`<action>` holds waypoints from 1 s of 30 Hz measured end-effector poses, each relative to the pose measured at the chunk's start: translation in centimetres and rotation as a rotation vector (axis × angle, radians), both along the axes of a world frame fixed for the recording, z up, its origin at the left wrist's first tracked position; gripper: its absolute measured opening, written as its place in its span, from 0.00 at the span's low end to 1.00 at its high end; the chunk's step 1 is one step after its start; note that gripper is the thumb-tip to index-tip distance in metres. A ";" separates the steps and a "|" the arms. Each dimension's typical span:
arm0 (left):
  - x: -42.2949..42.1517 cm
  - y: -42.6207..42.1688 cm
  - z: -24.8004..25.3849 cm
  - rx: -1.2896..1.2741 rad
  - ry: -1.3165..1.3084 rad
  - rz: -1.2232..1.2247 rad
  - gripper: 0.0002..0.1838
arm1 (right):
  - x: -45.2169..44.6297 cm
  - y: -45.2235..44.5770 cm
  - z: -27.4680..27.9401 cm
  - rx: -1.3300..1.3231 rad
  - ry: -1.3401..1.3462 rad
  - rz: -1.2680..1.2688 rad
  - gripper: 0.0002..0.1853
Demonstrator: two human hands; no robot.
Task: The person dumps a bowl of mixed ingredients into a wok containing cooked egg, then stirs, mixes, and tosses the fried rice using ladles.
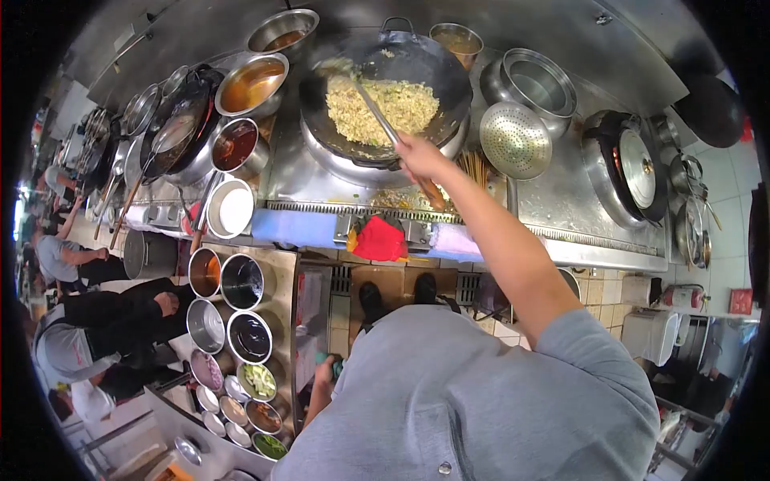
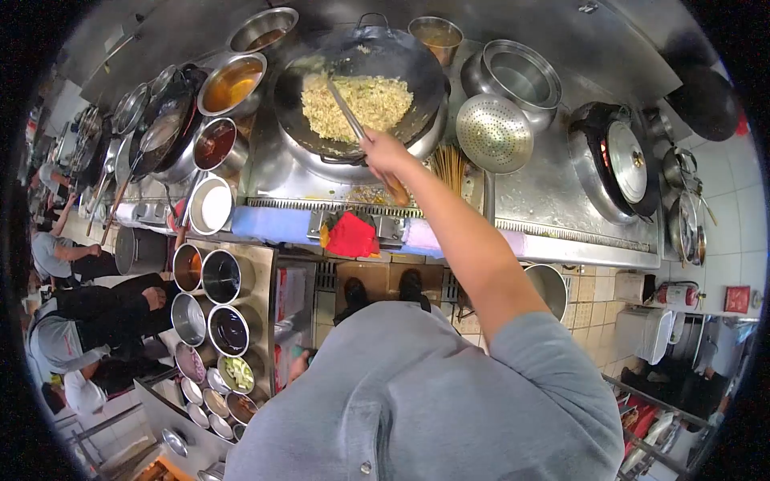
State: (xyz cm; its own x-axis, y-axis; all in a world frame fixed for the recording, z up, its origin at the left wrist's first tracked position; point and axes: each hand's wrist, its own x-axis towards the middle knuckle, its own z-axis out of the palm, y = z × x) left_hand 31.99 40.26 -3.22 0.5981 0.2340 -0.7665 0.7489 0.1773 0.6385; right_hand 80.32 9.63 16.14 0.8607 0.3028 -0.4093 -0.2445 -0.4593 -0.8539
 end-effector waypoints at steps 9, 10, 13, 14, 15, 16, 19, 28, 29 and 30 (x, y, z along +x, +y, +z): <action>8.4 -1.4 2.1 -0.324 0.004 0.328 0.15 | -11.7 -23.8 0.7 -1.083 -0.482 0.284 0.28; 11.8 -1.4 2.2 -0.310 -0.097 0.283 0.15 | -10.8 -24.6 2.2 -1.249 -0.434 0.295 0.27; 25.1 -5.3 10.9 -0.550 -0.186 0.284 0.24 | -7.2 -23.1 4.3 -1.227 -0.408 0.171 0.28; 28.7 -5.8 12.1 -0.580 -0.235 0.179 0.29 | -5.9 -21.3 4.3 -1.137 -0.427 0.138 0.25; 32.3 -6.7 13.4 -0.661 -0.245 0.163 0.31 | -4.8 -18.7 4.0 -1.049 -0.443 0.100 0.23; 35.6 -7.6 14.4 -0.743 -0.254 0.148 0.33 | -3.6 -16.4 2.5 -0.902 -0.366 0.027 0.19; 43.2 -9.5 15.2 -0.660 -0.187 0.089 0.36 | -3.7 -6.8 0.6 -0.487 -0.198 -0.195 0.19; 52.2 -10.3 6.6 -0.719 -0.086 -0.080 0.12 | -13.1 -9.5 3.1 -0.861 -0.248 0.029 0.25; 52.5 -10.6 7.5 -0.722 -0.100 -0.090 0.12 | -12.4 -10.3 3.7 -0.910 -0.281 -0.001 0.24; 51.7 -11.2 8.4 -0.668 -0.108 -0.042 0.12 | -11.2 -9.6 3.9 -0.913 -0.284 -0.008 0.24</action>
